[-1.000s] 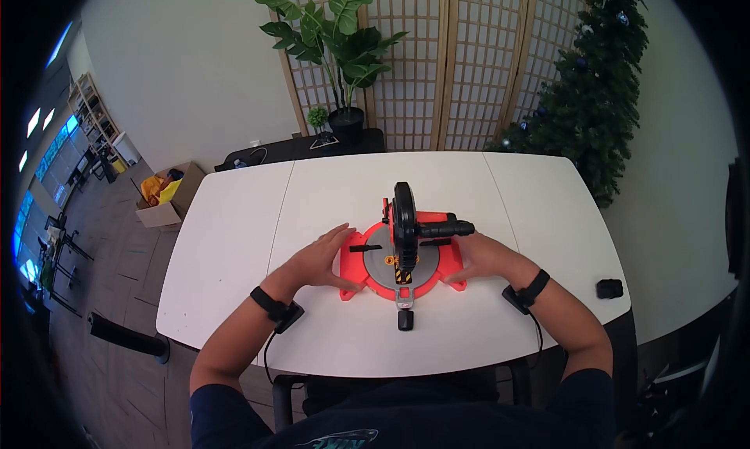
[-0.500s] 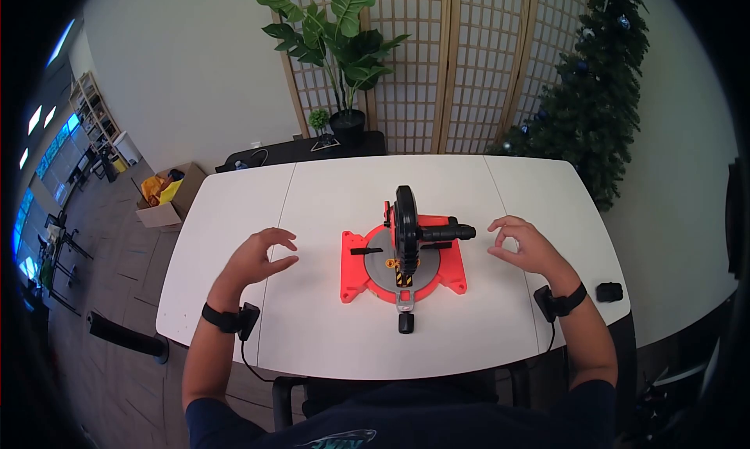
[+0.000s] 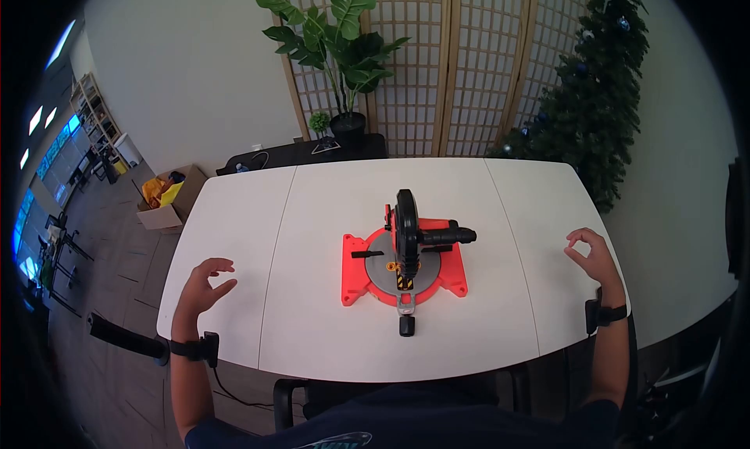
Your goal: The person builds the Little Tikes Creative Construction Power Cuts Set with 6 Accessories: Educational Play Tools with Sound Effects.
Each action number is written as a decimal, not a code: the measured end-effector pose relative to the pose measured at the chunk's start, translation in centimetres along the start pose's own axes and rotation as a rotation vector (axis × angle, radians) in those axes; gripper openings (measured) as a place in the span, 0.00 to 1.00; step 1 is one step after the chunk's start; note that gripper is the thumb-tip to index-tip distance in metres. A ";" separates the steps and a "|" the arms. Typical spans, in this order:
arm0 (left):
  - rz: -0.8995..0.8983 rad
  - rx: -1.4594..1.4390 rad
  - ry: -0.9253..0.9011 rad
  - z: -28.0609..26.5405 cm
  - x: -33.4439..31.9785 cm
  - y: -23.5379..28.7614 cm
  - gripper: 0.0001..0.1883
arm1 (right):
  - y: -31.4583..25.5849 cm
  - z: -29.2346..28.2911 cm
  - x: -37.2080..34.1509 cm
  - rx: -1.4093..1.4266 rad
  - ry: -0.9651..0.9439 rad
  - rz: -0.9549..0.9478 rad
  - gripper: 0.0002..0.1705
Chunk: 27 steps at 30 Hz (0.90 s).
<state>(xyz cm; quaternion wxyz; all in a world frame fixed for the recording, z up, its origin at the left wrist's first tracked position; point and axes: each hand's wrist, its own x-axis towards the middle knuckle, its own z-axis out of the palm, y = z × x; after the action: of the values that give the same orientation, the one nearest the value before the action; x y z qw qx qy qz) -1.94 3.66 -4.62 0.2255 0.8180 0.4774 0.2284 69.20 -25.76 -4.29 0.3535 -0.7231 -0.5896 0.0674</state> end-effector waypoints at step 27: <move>-0.164 -0.055 0.216 -0.7 -8.5 -7.9 0.13 | 16.5 -8.3 -14.7 -0.283 -0.151 0.359 0.54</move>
<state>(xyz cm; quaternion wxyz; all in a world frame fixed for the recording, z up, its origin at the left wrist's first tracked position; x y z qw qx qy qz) -11.45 -0.29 -10.00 0.2131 0.7402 0.5578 0.3090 82.40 -43.54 -12.55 0.1859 -0.8516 -0.4798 0.0998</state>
